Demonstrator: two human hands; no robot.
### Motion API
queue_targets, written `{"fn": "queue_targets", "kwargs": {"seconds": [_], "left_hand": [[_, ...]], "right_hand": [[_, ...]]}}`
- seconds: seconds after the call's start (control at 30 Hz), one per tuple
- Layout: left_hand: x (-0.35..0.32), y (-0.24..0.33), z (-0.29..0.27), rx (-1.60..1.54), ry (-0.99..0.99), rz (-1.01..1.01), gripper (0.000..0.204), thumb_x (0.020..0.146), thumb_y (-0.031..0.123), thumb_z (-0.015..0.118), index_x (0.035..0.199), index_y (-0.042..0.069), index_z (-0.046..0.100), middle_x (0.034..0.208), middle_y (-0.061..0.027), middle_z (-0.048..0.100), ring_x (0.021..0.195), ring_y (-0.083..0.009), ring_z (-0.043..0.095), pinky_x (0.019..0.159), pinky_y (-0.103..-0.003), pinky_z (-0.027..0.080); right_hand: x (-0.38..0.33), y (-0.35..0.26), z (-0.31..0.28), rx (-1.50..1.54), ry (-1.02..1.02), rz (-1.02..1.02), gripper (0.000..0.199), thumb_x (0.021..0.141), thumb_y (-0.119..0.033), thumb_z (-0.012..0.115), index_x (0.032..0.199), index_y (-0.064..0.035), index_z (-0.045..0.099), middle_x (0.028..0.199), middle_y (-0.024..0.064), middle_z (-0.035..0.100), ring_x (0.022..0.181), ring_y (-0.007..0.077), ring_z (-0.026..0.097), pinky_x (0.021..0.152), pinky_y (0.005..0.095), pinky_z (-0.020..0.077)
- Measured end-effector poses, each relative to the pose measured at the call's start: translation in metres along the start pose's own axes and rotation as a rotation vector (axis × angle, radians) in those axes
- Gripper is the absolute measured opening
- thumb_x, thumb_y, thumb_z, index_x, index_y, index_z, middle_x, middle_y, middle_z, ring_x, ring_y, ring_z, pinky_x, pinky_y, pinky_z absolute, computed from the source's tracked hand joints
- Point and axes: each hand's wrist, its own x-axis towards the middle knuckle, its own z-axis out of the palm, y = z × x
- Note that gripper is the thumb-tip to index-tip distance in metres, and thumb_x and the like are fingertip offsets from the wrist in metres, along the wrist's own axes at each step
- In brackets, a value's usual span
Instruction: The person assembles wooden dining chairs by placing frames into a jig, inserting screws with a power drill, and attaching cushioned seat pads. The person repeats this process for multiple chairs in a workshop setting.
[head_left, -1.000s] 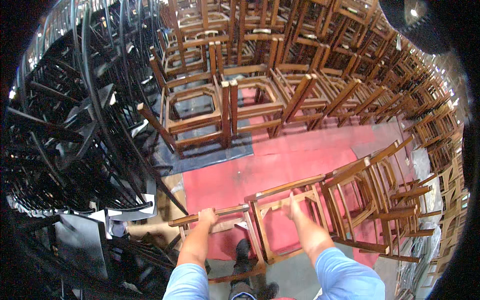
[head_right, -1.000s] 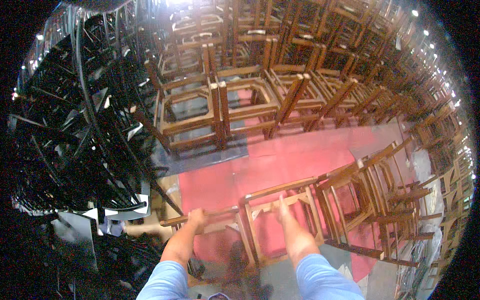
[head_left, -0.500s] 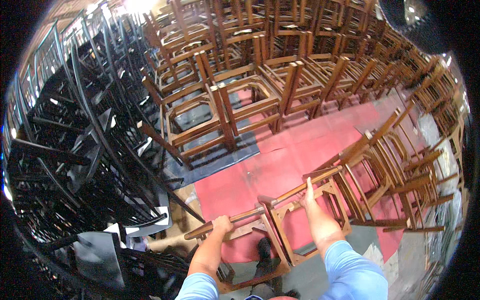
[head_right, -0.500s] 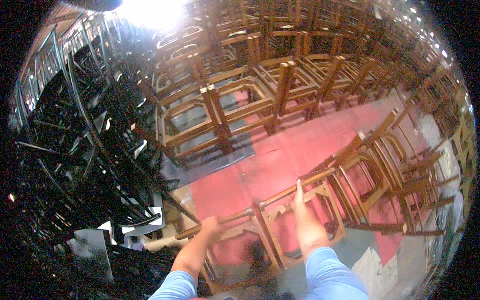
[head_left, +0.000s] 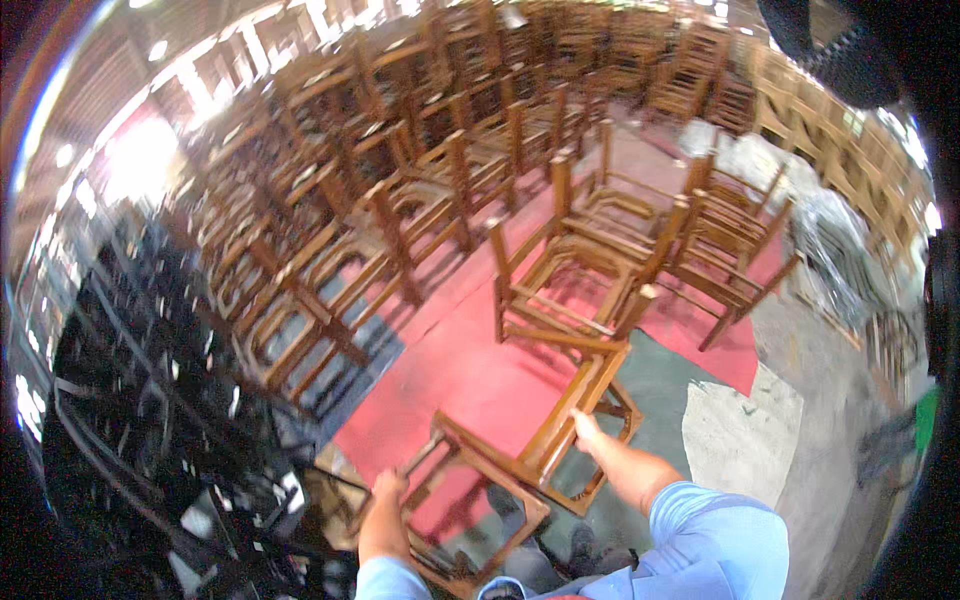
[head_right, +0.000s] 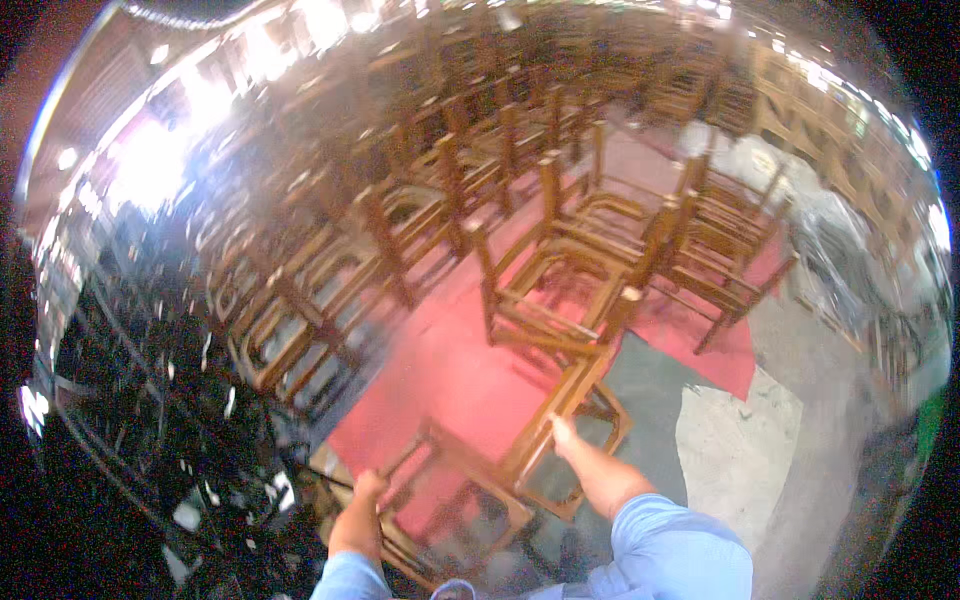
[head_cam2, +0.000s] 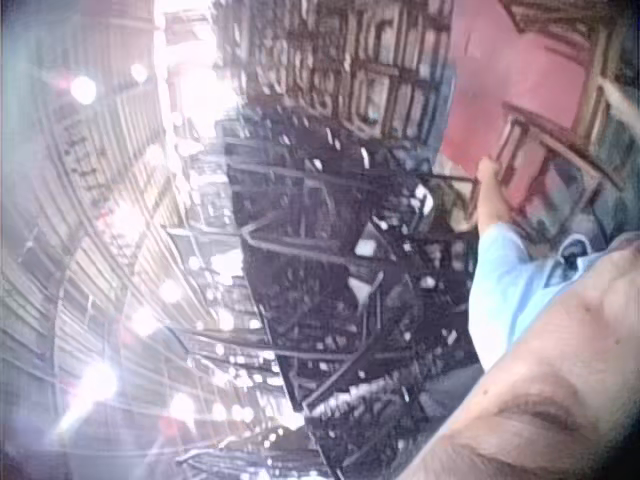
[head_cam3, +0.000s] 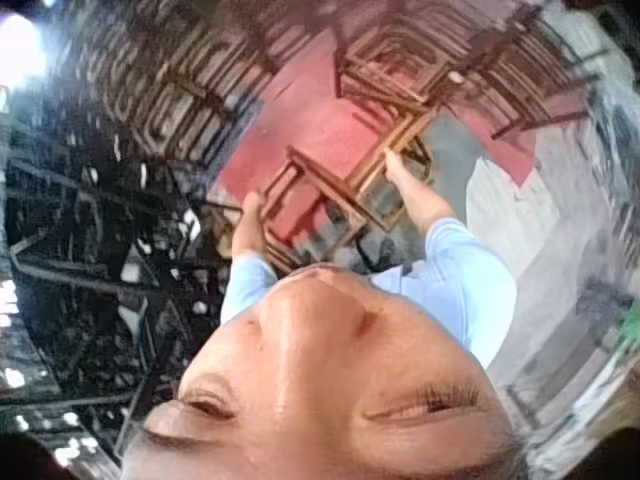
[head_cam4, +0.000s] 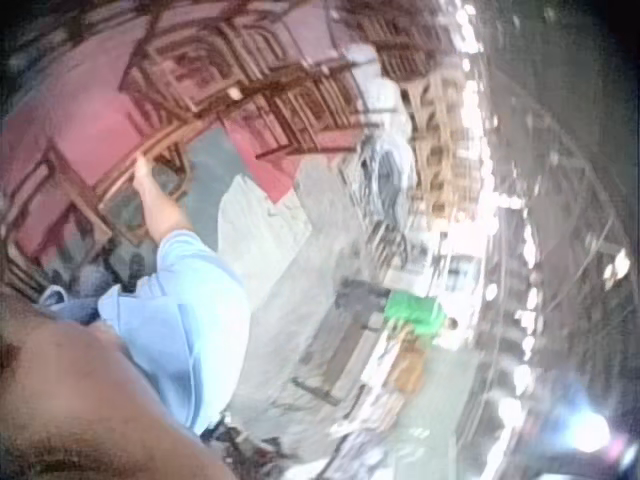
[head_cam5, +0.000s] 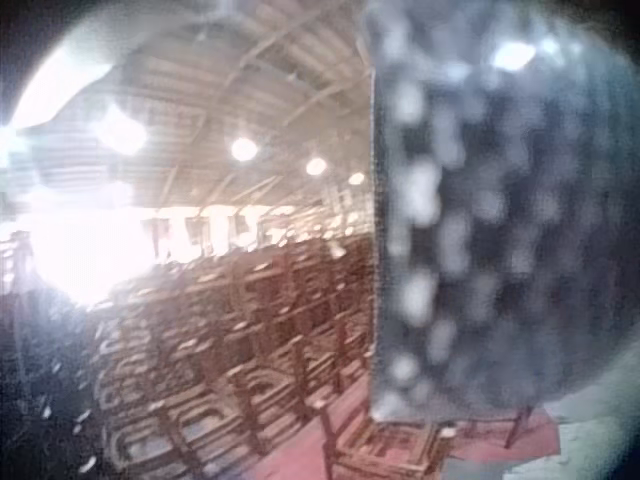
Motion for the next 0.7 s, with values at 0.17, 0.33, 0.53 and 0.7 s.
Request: {"fn": "queue_targets", "kwargs": {"seconds": [0.17,0.33,0.53,0.7], "left_hand": [[-0.039,0.027,0.011,0.085,-0.183,0.174,0.037,0.081,0.027,0.070,0.110,0.005,0.073,0.094,-0.0168,0.075,0.089,-0.0293,0.073,0.079,-0.038,0.059],[-0.033,-0.015,0.047,-0.124,-0.459,0.234,0.039,0.083,0.027,0.073,0.112,0.002,0.068,0.077,-0.0106,0.073,0.069,-0.0212,0.071,0.060,-0.036,0.056],[-0.090,0.021,0.033,-0.070,-0.295,0.291,0.033,0.084,0.028,0.070,0.103,0.002,0.070,0.078,-0.0109,0.073,0.066,-0.0230,0.071,0.060,-0.037,0.057],[-0.117,0.076,0.027,-0.034,-0.345,0.404,0.032,0.083,0.028,0.069,0.102,0.002,0.070,0.079,-0.0118,0.073,0.068,-0.0236,0.072,0.061,-0.038,0.057]], "right_hand": [[-0.033,-0.012,-0.071,0.276,-0.092,0.150,0.011,0.094,-0.014,0.060,0.098,-0.0033,0.060,0.085,0.0164,0.066,0.079,0.0358,0.070,0.073,0.0573,0.0587],[-0.055,0.002,-0.116,0.353,-0.184,0.243,0.011,0.086,-0.011,0.065,0.095,-0.0092,0.058,0.077,0.0086,0.061,0.070,0.0266,0.062,0.080,0.0548,0.0573],[-0.138,-0.015,-0.192,0.389,-0.123,0.030,0.008,0.087,-0.008,0.062,0.092,-0.0065,0.056,0.075,0.0100,0.060,0.070,0.0255,0.062,0.080,0.0530,0.0577],[-0.262,-0.070,-0.266,0.439,0.011,-0.117,0.008,0.087,-0.009,0.061,0.085,-0.0008,0.059,0.072,0.0112,0.058,0.070,0.0264,0.062,0.081,0.0486,0.0600]]}}
